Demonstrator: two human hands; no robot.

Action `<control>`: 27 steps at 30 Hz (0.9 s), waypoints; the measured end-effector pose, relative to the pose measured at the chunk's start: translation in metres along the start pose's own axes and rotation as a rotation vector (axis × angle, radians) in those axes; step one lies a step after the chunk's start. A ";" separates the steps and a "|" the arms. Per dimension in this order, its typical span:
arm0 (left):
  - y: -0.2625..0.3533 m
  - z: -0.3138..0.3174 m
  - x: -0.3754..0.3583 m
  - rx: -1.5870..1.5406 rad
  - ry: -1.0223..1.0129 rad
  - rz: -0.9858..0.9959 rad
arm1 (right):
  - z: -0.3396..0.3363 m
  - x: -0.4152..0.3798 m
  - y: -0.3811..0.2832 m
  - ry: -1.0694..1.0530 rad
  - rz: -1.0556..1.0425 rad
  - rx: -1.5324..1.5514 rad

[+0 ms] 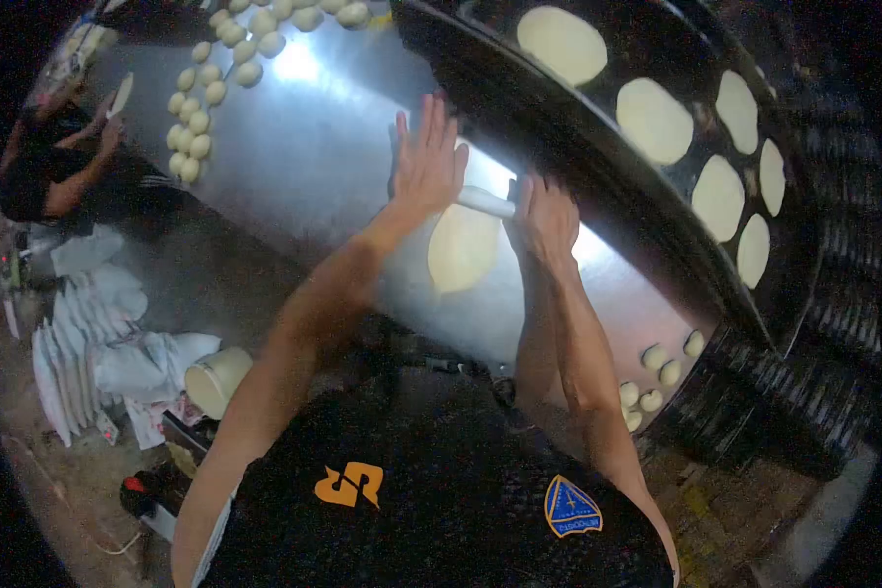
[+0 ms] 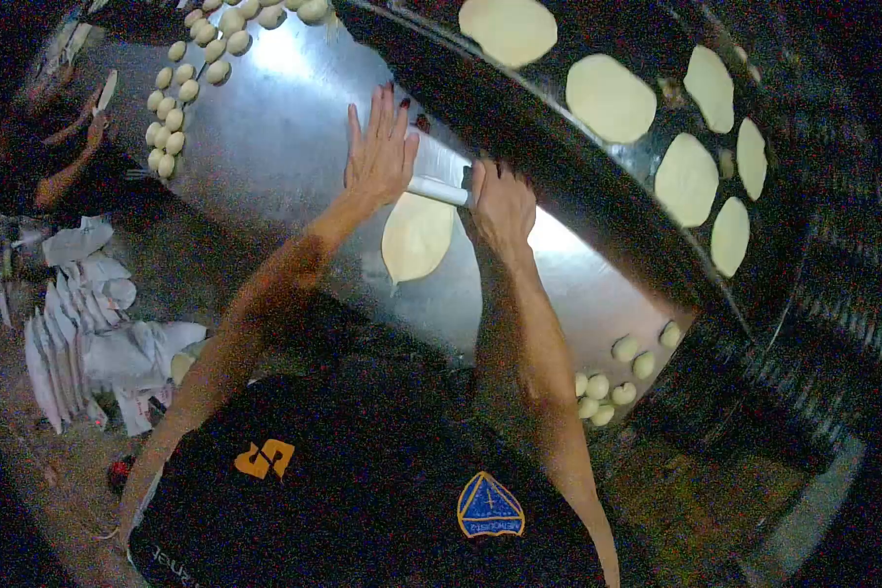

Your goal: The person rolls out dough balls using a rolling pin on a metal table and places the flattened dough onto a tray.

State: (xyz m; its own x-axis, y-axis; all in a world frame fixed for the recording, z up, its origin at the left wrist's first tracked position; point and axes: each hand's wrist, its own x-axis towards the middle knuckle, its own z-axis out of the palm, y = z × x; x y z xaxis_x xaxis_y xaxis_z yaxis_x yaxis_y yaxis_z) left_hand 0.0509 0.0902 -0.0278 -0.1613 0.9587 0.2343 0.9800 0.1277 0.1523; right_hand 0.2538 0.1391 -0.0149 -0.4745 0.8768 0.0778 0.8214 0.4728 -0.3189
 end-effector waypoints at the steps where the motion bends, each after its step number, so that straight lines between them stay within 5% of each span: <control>1: -0.002 0.002 0.018 -0.005 0.028 -0.006 | 0.000 0.012 0.004 0.018 -0.017 -0.015; 3: 0.000 0.003 0.040 0.076 0.088 -0.029 | -0.009 0.027 0.002 -0.255 0.195 0.143; 5: 0.002 0.012 0.048 0.159 0.008 -0.003 | 0.000 0.028 0.008 -0.276 0.184 0.058; 7: -0.007 0.042 0.058 0.111 0.171 -0.024 | 0.002 0.004 0.005 0.216 -0.230 0.196; 12: 0.004 0.004 0.054 0.155 -0.077 -0.144 | -0.015 -0.020 -0.007 0.127 -0.182 0.025; 15: 0.004 -0.008 -0.015 -0.290 0.122 -0.024 | -0.037 -0.078 -0.036 0.136 -0.137 0.024; 16: 0.011 -0.021 -0.061 -0.145 0.057 0.037 | 0.002 -0.119 -0.020 -0.071 -0.074 0.103; 17: 0.012 -0.024 -0.108 -0.127 -0.037 0.032 | 0.011 -0.159 -0.028 0.218 -0.168 0.181; 21: 0.024 -0.049 -0.179 -0.160 -0.118 -0.035 | -0.011 -0.191 -0.042 0.052 -0.121 0.212; 27: 0.006 -0.013 -0.073 -0.144 0.058 -0.024 | 0.005 -0.088 -0.019 0.216 -0.239 -0.025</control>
State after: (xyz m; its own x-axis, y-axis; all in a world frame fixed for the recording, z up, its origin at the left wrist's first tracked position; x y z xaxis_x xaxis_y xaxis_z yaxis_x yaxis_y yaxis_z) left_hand 0.0666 0.0180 -0.0312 -0.1946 0.9389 0.2838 0.9498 0.1082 0.2935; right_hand 0.2782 0.0531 -0.0207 -0.5790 0.7378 0.3469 0.7038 0.6671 -0.2443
